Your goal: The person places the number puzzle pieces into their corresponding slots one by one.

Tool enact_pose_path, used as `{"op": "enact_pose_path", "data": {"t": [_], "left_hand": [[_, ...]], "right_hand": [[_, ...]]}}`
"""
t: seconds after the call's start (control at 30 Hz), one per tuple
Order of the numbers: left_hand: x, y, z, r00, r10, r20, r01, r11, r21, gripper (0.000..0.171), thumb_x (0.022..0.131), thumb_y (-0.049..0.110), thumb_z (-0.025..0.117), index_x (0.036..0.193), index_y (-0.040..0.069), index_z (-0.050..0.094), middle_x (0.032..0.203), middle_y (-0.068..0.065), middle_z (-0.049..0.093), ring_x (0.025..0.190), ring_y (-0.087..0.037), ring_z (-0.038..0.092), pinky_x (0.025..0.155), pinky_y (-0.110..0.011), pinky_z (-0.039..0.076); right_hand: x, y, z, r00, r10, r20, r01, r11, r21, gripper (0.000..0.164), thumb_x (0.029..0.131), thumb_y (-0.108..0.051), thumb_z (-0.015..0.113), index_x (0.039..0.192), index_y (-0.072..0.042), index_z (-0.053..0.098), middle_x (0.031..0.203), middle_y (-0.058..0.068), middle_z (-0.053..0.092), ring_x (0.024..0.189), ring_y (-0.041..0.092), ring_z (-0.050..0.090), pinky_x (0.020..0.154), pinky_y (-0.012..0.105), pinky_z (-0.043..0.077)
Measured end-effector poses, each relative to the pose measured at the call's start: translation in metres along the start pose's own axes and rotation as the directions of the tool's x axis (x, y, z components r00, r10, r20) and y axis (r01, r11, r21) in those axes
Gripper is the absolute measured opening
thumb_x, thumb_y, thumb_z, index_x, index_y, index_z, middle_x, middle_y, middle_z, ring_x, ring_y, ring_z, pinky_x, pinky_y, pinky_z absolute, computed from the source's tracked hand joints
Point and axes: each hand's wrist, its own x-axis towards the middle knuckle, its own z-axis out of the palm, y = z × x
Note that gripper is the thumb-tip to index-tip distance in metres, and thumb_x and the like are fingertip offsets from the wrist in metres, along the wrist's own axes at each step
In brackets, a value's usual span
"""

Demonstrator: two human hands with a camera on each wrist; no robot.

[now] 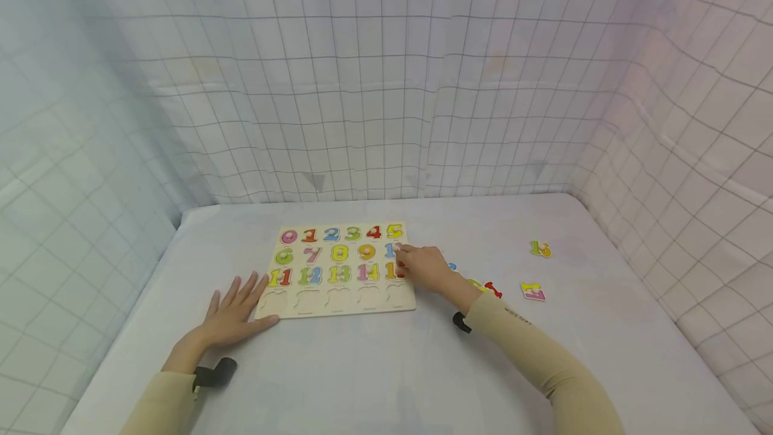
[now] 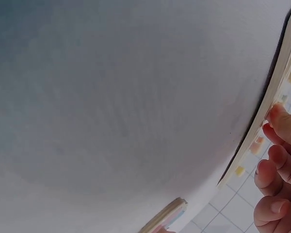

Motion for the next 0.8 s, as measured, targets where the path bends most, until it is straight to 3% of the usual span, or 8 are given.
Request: {"op": "enact_pose_path", "data": {"t": [0.2,0.33,0.47,0.57,0.7,0.8], "left_hand": [[0.003,-0.004,0.003,1.0,0.006,0.0,-0.006,1.0,-0.008,0.1,0.08,0.076,0.047,0.154,0.02,0.008,0.158,-0.013,0.001,0.14,-0.037,-0.014,0.1,-0.058,-0.023],[0.005,-0.003,0.003,1.0,0.012,-0.001,-0.012,1.0,-0.007,0.101,0.08,0.076,0.047,0.154,0.02,0.008,0.158,-0.013,0.001,0.14,-0.037,-0.013,0.1,-0.058,-0.023],[0.005,-0.004,0.003,1.0,0.01,-0.004,-0.01,1.0,0.002,0.1,0.081,0.076,0.047,0.154,0.02,0.008,0.158,-0.013,0.002,0.14,-0.037,-0.013,0.1,-0.059,-0.022],[0.004,-0.003,0.002,1.0,0.007,-0.001,-0.007,1.0,0.003,0.1,0.081,0.076,0.047,0.154,0.019,0.009,0.158,-0.013,0.002,0.14,-0.037,-0.012,0.1,-0.059,-0.022],[0.0,0.002,-0.002,1.0,0.002,0.01,-0.002,1.0,-0.007,0.099,0.082,0.074,0.047,0.154,0.018,0.01,0.158,-0.014,0.002,0.14,-0.038,-0.013,0.101,-0.059,-0.021],[-0.003,0.006,-0.006,1.0,0.006,0.011,-0.005,1.0,-0.031,0.098,0.082,0.071,0.05,0.154,0.015,0.013,0.157,-0.016,0.002,0.14,-0.04,-0.012,0.1,-0.06,-0.021]], "right_hand": [[-0.011,0.019,-0.01,0.993,0.117,-0.015,-0.116,0.992,0.059,0.019,0.09,-0.034,0.066,0.095,-0.015,0.068,0.074,-0.009,0.049,0.058,0.007,0.043,0.05,0.023,0.036],[-0.03,0.053,-0.025,0.961,0.269,-0.068,-0.254,0.951,0.175,0.028,0.091,-0.034,0.065,0.102,-0.009,0.069,0.071,-0.004,0.052,0.06,0.012,0.045,0.051,0.026,0.037],[-0.057,0.098,-0.033,0.888,0.439,-0.136,-0.393,0.88,0.268,0.036,0.092,-0.035,0.063,0.11,-0.005,0.068,0.079,0.004,0.059,0.063,0.018,0.048,0.05,0.029,0.038],[-0.081,0.13,-0.037,0.814,0.56,-0.155,-0.499,0.81,0.308,0.044,0.093,-0.04,0.06,0.117,-0.002,0.064,0.083,0.01,0.059,0.061,0.02,0.047,0.047,0.03,0.036],[-0.112,0.16,-0.042,0.72,0.686,-0.105,-0.633,0.711,0.308,0.056,0.095,-0.046,0.054,0.125,0.001,0.057,0.093,0.016,0.059,0.059,0.021,0.048,0.047,0.03,0.036],[-0.13,0.171,-0.043,0.672,0.739,-0.05,-0.696,0.653,0.298,0.059,0.095,-0.046,0.051,0.128,0.003,0.053,0.104,0.023,0.059,0.067,0.026,0.054,0.05,0.033,0.04]]}}
